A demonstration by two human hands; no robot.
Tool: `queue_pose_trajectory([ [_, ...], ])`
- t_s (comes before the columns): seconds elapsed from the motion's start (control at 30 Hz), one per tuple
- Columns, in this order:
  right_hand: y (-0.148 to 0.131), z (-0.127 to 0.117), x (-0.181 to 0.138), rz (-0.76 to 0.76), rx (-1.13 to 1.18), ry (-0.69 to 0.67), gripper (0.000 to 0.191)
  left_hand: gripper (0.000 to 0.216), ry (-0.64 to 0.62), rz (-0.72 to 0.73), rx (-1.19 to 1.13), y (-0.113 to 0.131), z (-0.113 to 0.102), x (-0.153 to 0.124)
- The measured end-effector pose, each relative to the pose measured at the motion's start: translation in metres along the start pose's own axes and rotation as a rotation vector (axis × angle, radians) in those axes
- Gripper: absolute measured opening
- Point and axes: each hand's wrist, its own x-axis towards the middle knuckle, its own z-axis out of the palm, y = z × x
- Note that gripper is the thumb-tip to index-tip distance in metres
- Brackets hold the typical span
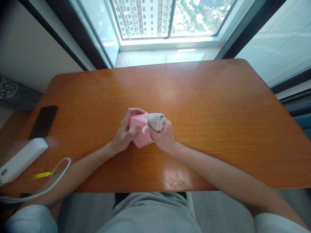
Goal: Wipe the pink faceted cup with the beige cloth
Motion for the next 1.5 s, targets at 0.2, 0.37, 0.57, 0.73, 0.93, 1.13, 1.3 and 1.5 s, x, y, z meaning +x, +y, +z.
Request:
queue_pose_trajectory([
  [0.2,0.005,-0.001,-0.007,-0.011,-0.004,-0.025,0.037,0.044,0.028,-0.308,-0.137,0.014,-0.001,0.007],
  [0.37,0.004,0.0,-0.007,-0.004,-0.03,-0.05,0.037,0.048,0.129,-0.324,-0.147,0.003,0.002,0.01],
  [0.57,-0.001,0.002,0.0,0.06,0.043,-0.036,0.034,0.039,0.158,0.23,0.121,-0.009,-0.001,0.001],
  [0.73,-0.001,0.0,0.005,0.176,0.157,-0.035,0.035,0.067,-0.066,0.664,0.426,-0.018,-0.009,0.003],
  [0.93,-0.001,-0.001,0.011,0.222,0.208,-0.023,0.033,0.09,-0.059,0.784,0.621,-0.032,-0.008,0.01],
  [1.13,0.0,-0.001,0.007,0.166,0.193,-0.017,0.031,0.093,-0.042,0.732,0.504,-0.023,-0.005,0.009],
  [1.3,-0.001,0.0,0.002,0.059,0.143,-0.01,0.03,0.074,-0.021,0.365,0.234,-0.013,-0.002,0.002],
  [1.5,0.002,-0.001,-0.001,-0.014,0.075,0.011,0.033,0.053,-0.026,-0.094,0.038,0.01,0.001,-0.002],
])
